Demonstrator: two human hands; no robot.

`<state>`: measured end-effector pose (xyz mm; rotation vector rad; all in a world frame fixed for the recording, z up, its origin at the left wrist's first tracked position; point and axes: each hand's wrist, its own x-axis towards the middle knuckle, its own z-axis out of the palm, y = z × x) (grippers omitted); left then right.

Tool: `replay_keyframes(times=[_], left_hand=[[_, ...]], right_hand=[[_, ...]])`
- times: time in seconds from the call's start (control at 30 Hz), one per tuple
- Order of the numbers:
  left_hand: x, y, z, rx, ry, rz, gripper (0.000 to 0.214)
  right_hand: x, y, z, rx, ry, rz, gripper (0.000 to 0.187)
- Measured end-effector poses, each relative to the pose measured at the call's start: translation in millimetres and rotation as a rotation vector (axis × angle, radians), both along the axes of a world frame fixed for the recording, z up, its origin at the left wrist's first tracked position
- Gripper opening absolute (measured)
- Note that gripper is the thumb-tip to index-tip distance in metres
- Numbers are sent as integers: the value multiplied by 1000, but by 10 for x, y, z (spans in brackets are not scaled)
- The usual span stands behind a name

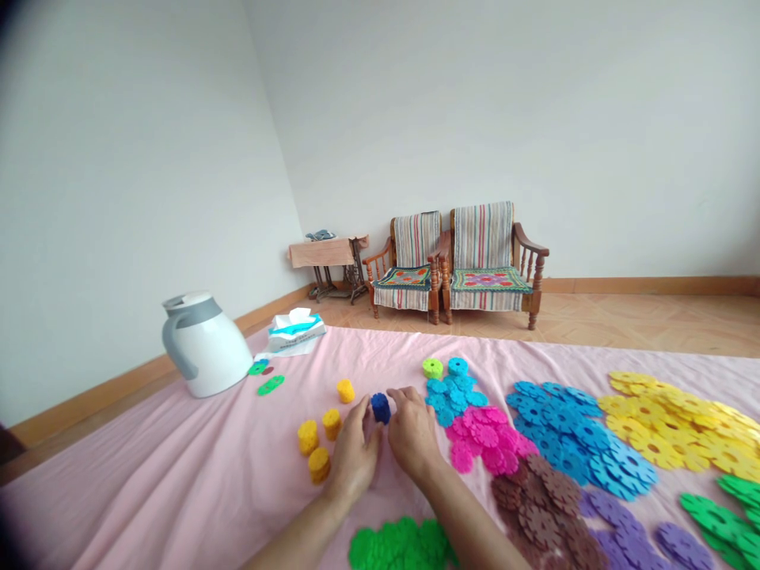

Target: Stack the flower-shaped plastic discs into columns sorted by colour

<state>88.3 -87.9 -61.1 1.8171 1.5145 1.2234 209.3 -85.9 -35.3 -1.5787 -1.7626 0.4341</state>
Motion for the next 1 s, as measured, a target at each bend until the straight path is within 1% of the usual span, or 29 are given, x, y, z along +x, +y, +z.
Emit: replay_keyframes(times=[0.17,0.27,0.37,0.47,0.6,0.83,1.0], left_hand=[[5,77,2,30,-5,7,39],[12,87,18,52,13,4,36],[18,93,18,49,42,6,36],[20,105,0,44,62,16,39],[17,108,-9,38,66,25,41],[33,98,35,26,49,33,40],[-10,43,-37,27,-5,34,47]], right_hand=[[-1,117,-78,-20,98,77,52],[2,159,-113,-34,136,97,47],[1,178,-128,-42,157,103,43],[-6,181,-122,-49,167,108,43],[-11,170,-103,-58,169,109,43],[-12,143,-69,-65,129,90,44],[24,84,-63,-58,56,39,49]])
